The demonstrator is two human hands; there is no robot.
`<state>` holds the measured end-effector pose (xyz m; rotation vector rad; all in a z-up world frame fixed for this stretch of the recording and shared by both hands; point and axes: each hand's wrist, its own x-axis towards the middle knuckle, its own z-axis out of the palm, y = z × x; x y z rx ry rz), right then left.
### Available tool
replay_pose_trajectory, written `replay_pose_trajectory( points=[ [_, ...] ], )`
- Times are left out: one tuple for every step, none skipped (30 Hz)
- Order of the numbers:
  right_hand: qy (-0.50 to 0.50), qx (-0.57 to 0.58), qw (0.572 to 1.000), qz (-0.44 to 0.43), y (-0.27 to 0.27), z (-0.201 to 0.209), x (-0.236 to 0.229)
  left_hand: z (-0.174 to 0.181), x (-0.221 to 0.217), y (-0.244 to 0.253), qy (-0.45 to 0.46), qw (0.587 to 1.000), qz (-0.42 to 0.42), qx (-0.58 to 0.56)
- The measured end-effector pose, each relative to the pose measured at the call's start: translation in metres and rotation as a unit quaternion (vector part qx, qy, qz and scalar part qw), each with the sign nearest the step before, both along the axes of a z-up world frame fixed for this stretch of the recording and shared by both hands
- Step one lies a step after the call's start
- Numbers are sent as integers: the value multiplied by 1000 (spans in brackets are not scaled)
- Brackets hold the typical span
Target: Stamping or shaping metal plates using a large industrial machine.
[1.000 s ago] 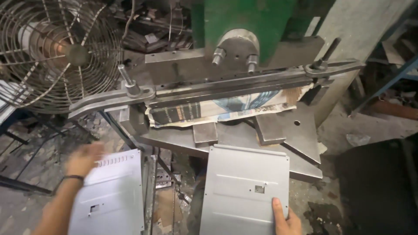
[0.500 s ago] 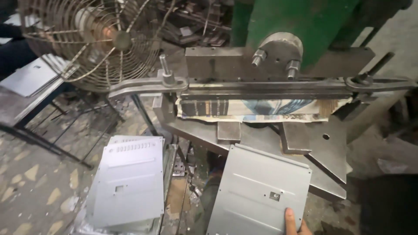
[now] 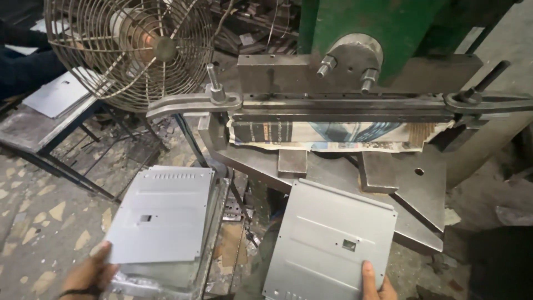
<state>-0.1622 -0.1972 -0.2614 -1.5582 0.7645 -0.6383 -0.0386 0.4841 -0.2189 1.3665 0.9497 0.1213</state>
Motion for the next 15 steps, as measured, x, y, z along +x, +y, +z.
replay_pose_trajectory(
  points=[
    [12, 7, 1000, 15, -3, -2, 1, -13, 22, 33, 53, 998, -6, -12],
    [29, 12, 999, 32, -9, -3, -5, -29, 34, 65, 111, 993, -10, -27],
    [33, 12, 999, 31, -5, -6, -8, -56, 31, 81, 115, 993, -11, -27],
    [30, -43, 998, 27, -7, -7, -5, -88, 18, 93, 133, 984, -103, 62],
    [27, -98, 995, 23, -10, -8, -3, -119, 3, 104, 149, 958, -195, 148],
    [23, -96, 995, 23, -9, -8, 3, -122, 9, 104, 146, 959, -193, 151],
    [22, -88, 996, 21, -8, -9, 9, -125, 16, 103, 199, 878, -204, 385],
    [25, -85, 996, 14, -12, -8, 9, -134, 24, 95, 235, 741, -212, 593],
    [26, -87, 996, 10, -15, -7, 9, -120, 43, 66, 232, 741, -215, 592],
    [35, -77, 996, 10, -13, -10, 4, -105, 44, 47, 159, 758, -155, 614],
    [45, -67, 997, 9, -10, -12, -2, -90, 46, 28, 85, 766, -93, 630],
    [45, -65, 997, 11, -5, -5, 0, -78, 53, -3, 85, 765, -92, 632],
    [33, -67, 997, 15, -1, 4, 2, -67, 59, -35, 21, 730, -59, 680],
    [23, -70, 997, 17, 2, 12, 0, -56, 65, -70, -44, 690, -28, 722],
    [24, -70, 997, 17, 1, 7, -2, -32, 39, -97, -44, 690, -29, 722]
  ],
)
